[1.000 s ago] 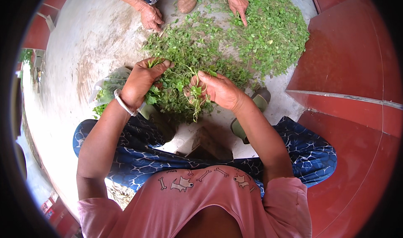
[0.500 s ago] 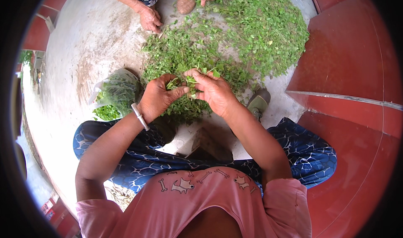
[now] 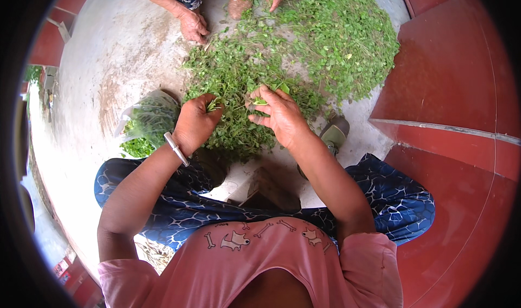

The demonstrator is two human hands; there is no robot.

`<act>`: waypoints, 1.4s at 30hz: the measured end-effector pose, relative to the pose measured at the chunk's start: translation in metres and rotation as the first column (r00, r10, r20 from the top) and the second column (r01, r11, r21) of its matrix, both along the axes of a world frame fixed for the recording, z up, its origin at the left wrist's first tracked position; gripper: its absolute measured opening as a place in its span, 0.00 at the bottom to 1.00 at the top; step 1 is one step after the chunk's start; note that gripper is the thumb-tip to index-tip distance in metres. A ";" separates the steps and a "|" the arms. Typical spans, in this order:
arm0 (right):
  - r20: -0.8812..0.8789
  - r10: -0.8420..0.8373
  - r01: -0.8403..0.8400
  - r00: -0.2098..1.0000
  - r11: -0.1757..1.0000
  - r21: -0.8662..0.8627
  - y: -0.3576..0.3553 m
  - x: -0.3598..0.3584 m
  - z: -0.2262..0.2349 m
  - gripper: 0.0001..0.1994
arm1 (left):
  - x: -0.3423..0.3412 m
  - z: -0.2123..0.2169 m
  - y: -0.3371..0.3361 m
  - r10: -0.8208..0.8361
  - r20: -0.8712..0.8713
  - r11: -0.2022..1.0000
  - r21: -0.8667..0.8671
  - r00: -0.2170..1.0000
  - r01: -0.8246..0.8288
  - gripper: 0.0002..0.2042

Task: The person sits on the floor and repeatedly picks up small green leafy vegetable stems, separates leaves from stems by hand, and places the separated parts into piles. Another person's hands are visible nearby, also sorting the same material.

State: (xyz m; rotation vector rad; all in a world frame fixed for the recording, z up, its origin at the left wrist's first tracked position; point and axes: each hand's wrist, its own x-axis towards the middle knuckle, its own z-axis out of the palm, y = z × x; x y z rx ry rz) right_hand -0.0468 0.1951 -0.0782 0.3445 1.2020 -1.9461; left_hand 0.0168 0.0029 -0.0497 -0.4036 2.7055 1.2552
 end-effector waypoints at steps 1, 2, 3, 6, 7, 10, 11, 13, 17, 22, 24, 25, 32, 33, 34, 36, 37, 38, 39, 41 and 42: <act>0.021 0.006 -0.006 1.000 1.000 -0.021 0.004 -0.004 -0.002 0.12 | -0.002 0.001 -0.002 0.012 0.017 1.000 0.006 1.000 -0.012 0.10; 0.043 0.015 -0.013 0.999 0.999 -0.045 0.008 -0.008 -0.004 0.12 | -0.003 0.002 -0.004 0.026 0.034 1.000 0.009 0.999 -0.026 0.10; 0.071 0.057 -0.050 0.996 0.994 -0.092 0.011 -0.012 -0.005 0.12 | -0.003 0.001 -0.004 0.050 0.043 0.997 0.050 0.998 -0.052 0.10; 0.154 0.096 -0.071 0.983 0.984 -0.163 0.016 -0.017 -0.001 0.09 | -0.005 0.000 -0.006 0.051 0.074 0.997 0.058 0.996 -0.055 0.10; 0.116 0.099 -0.078 0.988 0.981 -0.176 0.016 -0.017 -0.002 0.09 | -0.006 0.002 -0.006 0.031 0.085 0.999 0.042 0.996 -0.035 0.10; 0.031 0.100 -0.093 0.994 0.978 -0.187 0.017 -0.014 -0.005 0.11 | -0.008 0.004 -0.005 -0.007 0.117 1.000 0.007 0.993 0.006 0.12; 0.019 0.101 -0.096 0.995 0.980 -0.175 0.017 -0.014 -0.004 0.11 | -0.008 0.002 -0.005 -0.002 0.123 1.000 0.001 0.992 0.002 0.12; -0.016 0.112 -0.113 0.994 0.983 -0.142 0.017 -0.014 -0.005 0.12 | -0.007 -0.002 -0.005 0.001 0.125 1.000 -0.006 0.992 0.000 0.12; -0.093 0.198 -0.194 0.976 0.980 0.053 0.019 -0.016 -0.007 0.10 | -0.005 -0.008 -0.006 0.016 0.142 0.997 0.070 0.990 -0.027 0.12; -0.299 0.402 -0.260 0.865 0.870 0.418 0.024 -0.021 -0.007 0.11 | -0.007 -0.014 -0.007 0.044 0.234 0.948 0.296 0.971 -0.115 0.09; -0.358 0.481 -0.258 0.800 0.815 0.519 0.025 -0.024 -0.010 0.12 | -0.005 -0.017 -0.003 0.087 0.257 0.892 0.409 0.963 -0.190 0.10; -0.357 0.475 -0.272 0.805 0.829 0.490 0.026 -0.024 -0.008 0.12 | -0.004 -0.016 -0.002 0.086 0.270 0.892 0.408 0.959 -0.195 0.09; -0.345 0.334 -0.217 0.877 0.917 0.335 0.020 -0.021 0.010 0.13 | -0.006 0.000 0.009 0.031 0.447 0.717 0.614 0.894 -0.331 0.09; -0.332 0.311 -0.207 0.890 0.927 0.312 0.018 -0.020 0.010 0.13 | -0.008 0.005 0.010 0.048 0.441 0.690 0.634 0.896 -0.349 0.09; -0.316 0.264 -0.163 0.911 0.936 0.311 0.016 -0.019 0.010 0.13 | -0.009 0.007 0.010 0.066 0.435 0.663 0.654 0.898 -0.365 0.09; -0.284 0.161 -0.068 0.945 0.948 0.311 0.012 -0.019 0.009 0.12 | -0.010 0.008 0.008 0.068 0.459 0.668 0.638 0.886 -0.383 0.08; -0.270 0.152 -0.069 0.951 0.953 0.295 0.012 -0.018 0.007 0.13 | -0.010 0.010 0.008 0.064 0.455 0.654 0.653 0.888 -0.381 0.08; -0.256 0.143 -0.068 0.956 0.958 0.279 0.013 -0.018 0.004 0.13 | -0.010 0.012 0.008 0.060 0.450 0.640 0.668 0.891 -0.380 0.08; -0.241 0.134 -0.068 0.961 0.962 0.264 0.014 -0.018 0.003 0.14 | -0.009 0.014 0.009 0.051 0.450 0.629 0.679 0.892 -0.379 0.08; -0.199 0.145 -0.096 0.969 0.966 0.239 0.007 -0.011 0.008 0.14 | -0.008 0.017 0.010 0.039 0.451 0.607 0.698 0.892 -0.379 0.08; -0.177 0.153 -0.111 0.972 0.968 0.224 0.003 -0.007 0.012 0.15 | -0.008 0.018 0.010 0.023 0.448 0.603 0.706 0.894 -0.370 0.08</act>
